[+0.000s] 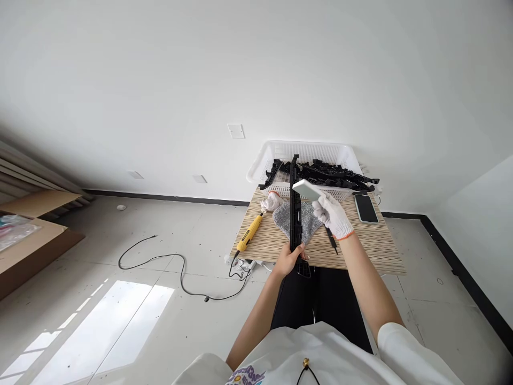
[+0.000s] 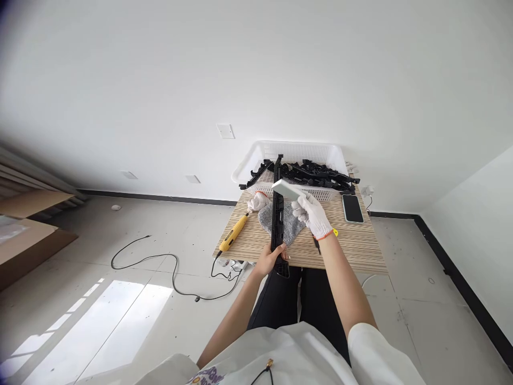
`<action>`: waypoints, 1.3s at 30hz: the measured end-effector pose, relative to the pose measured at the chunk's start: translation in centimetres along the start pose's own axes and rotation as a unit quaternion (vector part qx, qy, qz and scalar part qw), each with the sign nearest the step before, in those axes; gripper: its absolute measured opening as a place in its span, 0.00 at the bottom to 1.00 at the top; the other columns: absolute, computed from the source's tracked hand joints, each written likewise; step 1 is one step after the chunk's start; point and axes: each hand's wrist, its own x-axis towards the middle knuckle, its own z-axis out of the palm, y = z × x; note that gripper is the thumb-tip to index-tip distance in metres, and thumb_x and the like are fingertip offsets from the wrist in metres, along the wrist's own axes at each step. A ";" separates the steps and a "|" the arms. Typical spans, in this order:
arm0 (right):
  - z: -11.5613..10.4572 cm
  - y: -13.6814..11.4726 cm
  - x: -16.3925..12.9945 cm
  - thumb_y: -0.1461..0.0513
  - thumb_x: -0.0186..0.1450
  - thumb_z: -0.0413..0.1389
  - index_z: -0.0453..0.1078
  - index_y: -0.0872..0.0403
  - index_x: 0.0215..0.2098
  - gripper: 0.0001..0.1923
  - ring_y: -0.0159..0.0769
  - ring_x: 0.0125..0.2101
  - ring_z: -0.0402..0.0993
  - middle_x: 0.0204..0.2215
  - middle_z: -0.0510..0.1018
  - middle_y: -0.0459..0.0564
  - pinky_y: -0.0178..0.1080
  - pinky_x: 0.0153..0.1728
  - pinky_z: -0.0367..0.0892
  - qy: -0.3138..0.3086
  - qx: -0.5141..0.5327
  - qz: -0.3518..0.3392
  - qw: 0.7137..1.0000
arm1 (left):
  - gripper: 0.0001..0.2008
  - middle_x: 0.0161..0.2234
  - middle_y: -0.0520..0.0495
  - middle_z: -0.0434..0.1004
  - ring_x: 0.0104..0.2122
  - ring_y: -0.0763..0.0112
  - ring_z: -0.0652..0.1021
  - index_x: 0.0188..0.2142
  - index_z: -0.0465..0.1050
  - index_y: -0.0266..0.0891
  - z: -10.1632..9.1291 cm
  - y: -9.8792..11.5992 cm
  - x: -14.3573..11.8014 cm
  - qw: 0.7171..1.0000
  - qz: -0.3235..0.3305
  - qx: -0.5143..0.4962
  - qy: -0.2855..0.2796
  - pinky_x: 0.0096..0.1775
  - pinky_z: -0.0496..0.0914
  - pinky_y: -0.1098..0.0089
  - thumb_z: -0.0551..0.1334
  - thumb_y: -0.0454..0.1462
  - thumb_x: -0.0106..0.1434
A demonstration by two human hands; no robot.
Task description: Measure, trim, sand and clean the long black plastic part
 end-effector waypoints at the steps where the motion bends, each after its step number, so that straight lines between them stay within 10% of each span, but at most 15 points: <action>1: -0.3 0.1 -0.1 0.48 0.57 0.65 0.66 0.47 0.47 0.25 0.26 0.23 0.74 0.32 0.79 0.43 0.26 0.16 0.62 -0.025 0.022 -0.025 0.999 | 0.18 0.20 0.53 0.69 0.26 0.66 0.77 0.28 0.69 0.39 0.0 0.1 0.0 1.000 0.000 0.001 0.000 0.36 0.72 0.64 0.64 0.50 0.63; 10: 3.0 0.1 3.2 0.53 0.57 0.63 0.67 0.48 0.48 0.23 0.26 0.26 0.75 0.34 0.76 0.42 0.26 0.19 0.66 0.066 -0.005 -0.176 0.982 | 0.19 0.20 0.51 0.70 0.26 0.66 0.77 0.25 0.68 0.39 0.2 0.4 -0.1 1.000 -0.003 0.013 0.004 0.37 0.73 0.64 0.63 0.51 0.62; 28: 3.6 -0.7 5.1 0.57 0.59 0.60 0.68 0.48 0.54 0.24 0.23 0.23 0.71 0.39 0.80 0.45 0.25 0.17 0.59 0.077 -0.024 -0.202 0.976 | 0.21 0.19 0.57 0.70 0.21 0.64 0.79 0.41 0.64 0.39 -1.3 0.1 -4.4 0.999 -0.041 0.001 0.034 0.34 0.78 0.59 0.64 0.52 0.61; 33: 2.8 -2.6 5.1 0.53 0.60 0.60 0.70 0.51 0.45 0.17 0.23 0.14 0.65 0.30 0.81 0.46 0.27 0.11 0.52 0.071 -0.002 -0.115 0.991 | 0.23 0.20 0.60 0.68 0.21 0.65 0.78 0.47 0.62 0.42 -1.4 -0.9 -5.1 0.996 -0.064 -0.033 0.054 0.35 0.77 0.59 0.65 0.50 0.60; 39: 3.0 -3.3 5.7 0.55 0.59 0.60 0.61 0.51 0.19 0.17 0.24 0.07 0.47 0.05 0.58 0.40 0.31 0.07 0.38 0.086 -0.070 0.014 0.994 | 0.21 0.18 0.61 0.70 0.20 0.66 0.78 0.46 0.59 0.43 -2.3 -0.8 -5.3 0.994 -0.083 -0.044 0.055 0.33 0.76 0.61 0.65 0.48 0.61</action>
